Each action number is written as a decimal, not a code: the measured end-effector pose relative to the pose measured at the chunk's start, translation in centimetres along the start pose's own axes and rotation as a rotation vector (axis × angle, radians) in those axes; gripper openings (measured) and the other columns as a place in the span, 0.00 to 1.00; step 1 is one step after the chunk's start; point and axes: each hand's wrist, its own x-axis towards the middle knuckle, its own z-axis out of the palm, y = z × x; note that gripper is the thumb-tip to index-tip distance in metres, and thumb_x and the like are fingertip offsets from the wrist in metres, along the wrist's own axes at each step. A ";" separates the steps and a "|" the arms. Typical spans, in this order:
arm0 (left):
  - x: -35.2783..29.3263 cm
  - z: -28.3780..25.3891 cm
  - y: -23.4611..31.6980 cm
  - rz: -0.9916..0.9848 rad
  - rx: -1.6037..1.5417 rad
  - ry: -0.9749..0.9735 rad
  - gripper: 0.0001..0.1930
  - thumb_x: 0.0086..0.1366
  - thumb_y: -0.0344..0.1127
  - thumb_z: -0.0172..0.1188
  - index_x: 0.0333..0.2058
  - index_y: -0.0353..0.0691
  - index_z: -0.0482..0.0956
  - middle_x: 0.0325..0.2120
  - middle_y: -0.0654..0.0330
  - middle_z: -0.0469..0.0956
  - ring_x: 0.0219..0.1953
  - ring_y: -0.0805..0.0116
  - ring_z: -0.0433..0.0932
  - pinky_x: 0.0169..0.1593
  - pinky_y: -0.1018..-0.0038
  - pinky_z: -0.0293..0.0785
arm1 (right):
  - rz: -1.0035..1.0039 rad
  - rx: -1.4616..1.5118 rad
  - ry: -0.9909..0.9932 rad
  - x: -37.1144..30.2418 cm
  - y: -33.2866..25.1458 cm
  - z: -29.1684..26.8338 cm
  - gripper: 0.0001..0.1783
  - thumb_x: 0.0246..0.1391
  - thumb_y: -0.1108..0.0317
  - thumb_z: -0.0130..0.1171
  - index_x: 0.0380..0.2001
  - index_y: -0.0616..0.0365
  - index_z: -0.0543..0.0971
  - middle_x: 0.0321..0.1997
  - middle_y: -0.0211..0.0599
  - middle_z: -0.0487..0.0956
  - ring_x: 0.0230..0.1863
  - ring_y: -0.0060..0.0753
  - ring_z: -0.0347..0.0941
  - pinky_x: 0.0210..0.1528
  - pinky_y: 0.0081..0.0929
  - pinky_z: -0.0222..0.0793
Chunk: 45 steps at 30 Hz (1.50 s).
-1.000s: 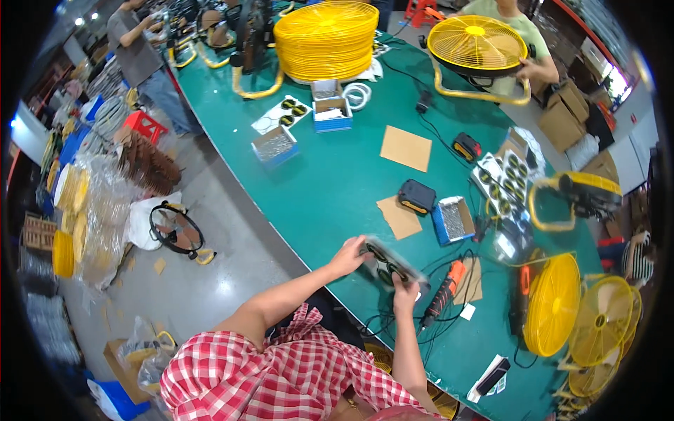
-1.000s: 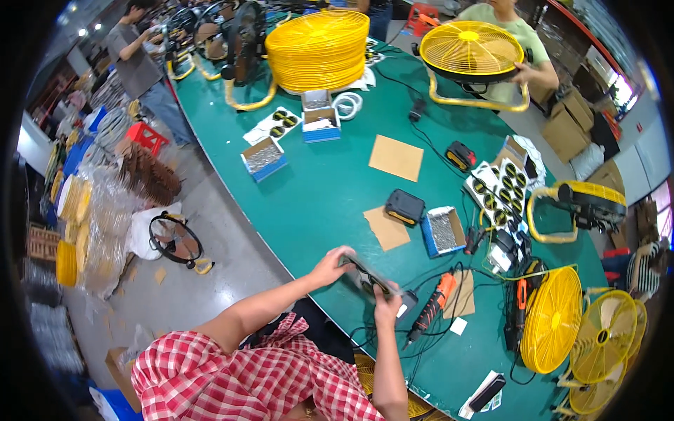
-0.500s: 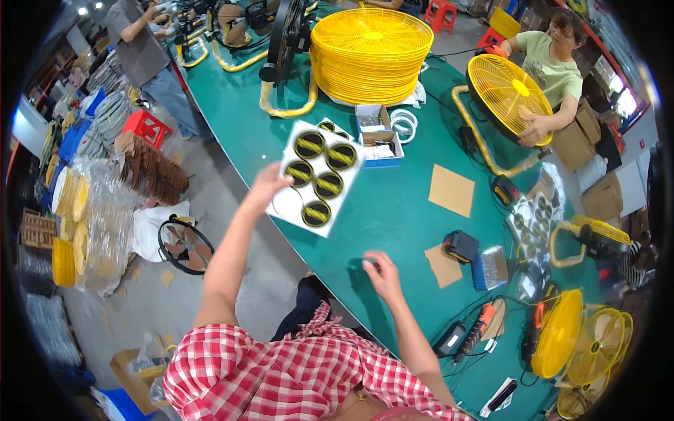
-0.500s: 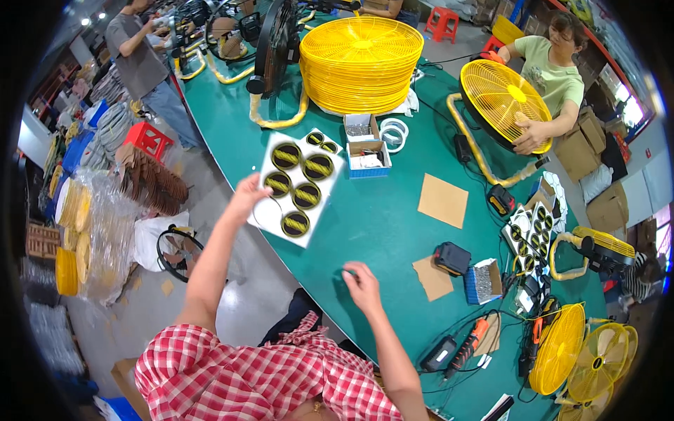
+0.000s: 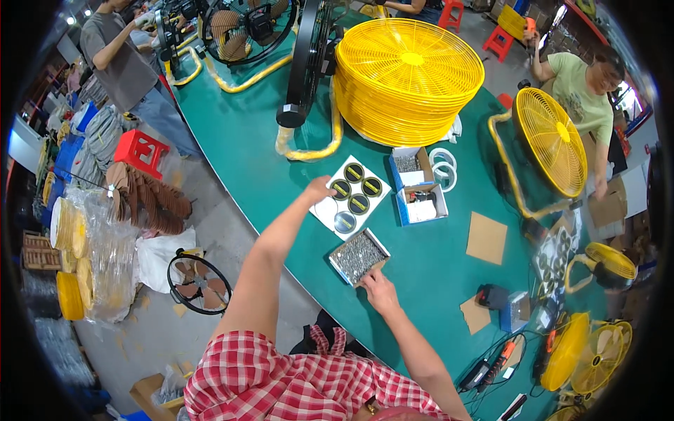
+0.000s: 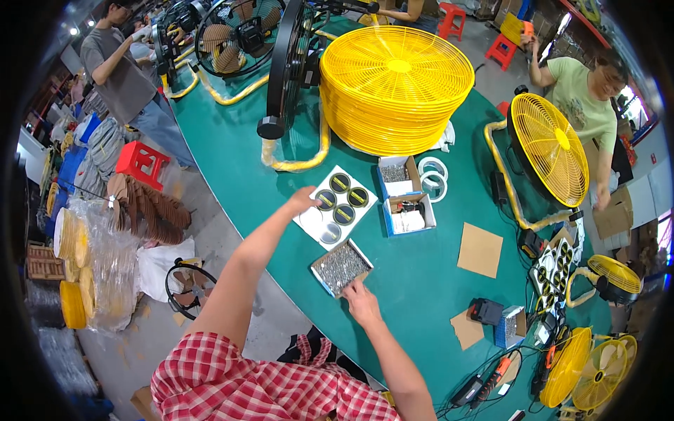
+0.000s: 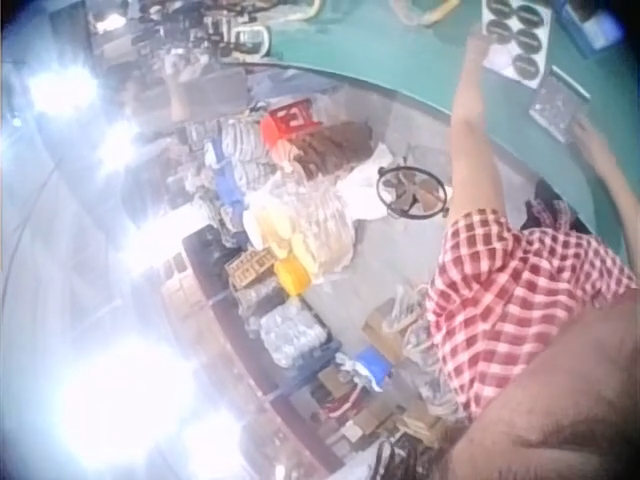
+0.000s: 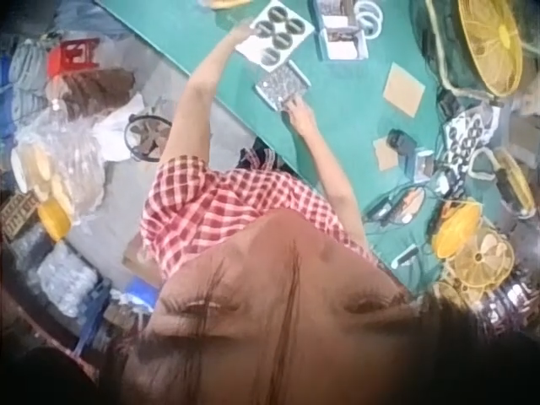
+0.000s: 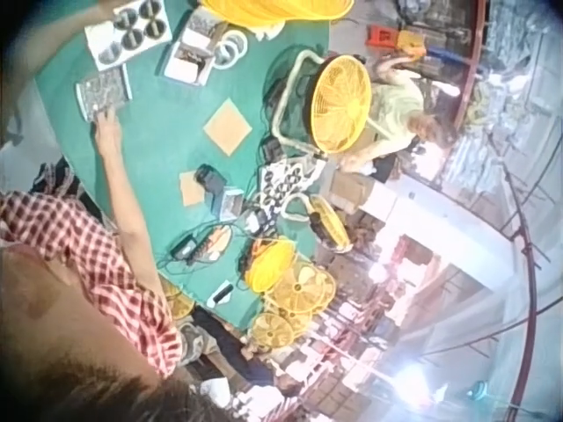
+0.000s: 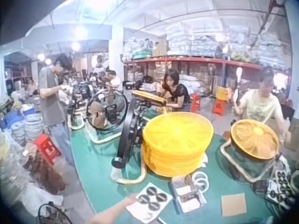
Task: Assembling the front grille and center logo on industrial or floor fans using an electric screwdriver.
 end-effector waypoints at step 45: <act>-33.2 -34.2 28.2 0.117 -0.358 0.670 0.10 0.55 0.33 0.61 0.33 0.34 0.74 0.26 0.62 0.77 0.23 0.75 0.75 0.30 0.80 0.70 | -0.359 0.474 0.067 2.5 -19.8 -7.7 0.39 0.44 0.55 0.61 0.57 0.58 0.57 0.62 0.55 0.55 0.62 0.54 0.52 0.62 0.40 0.50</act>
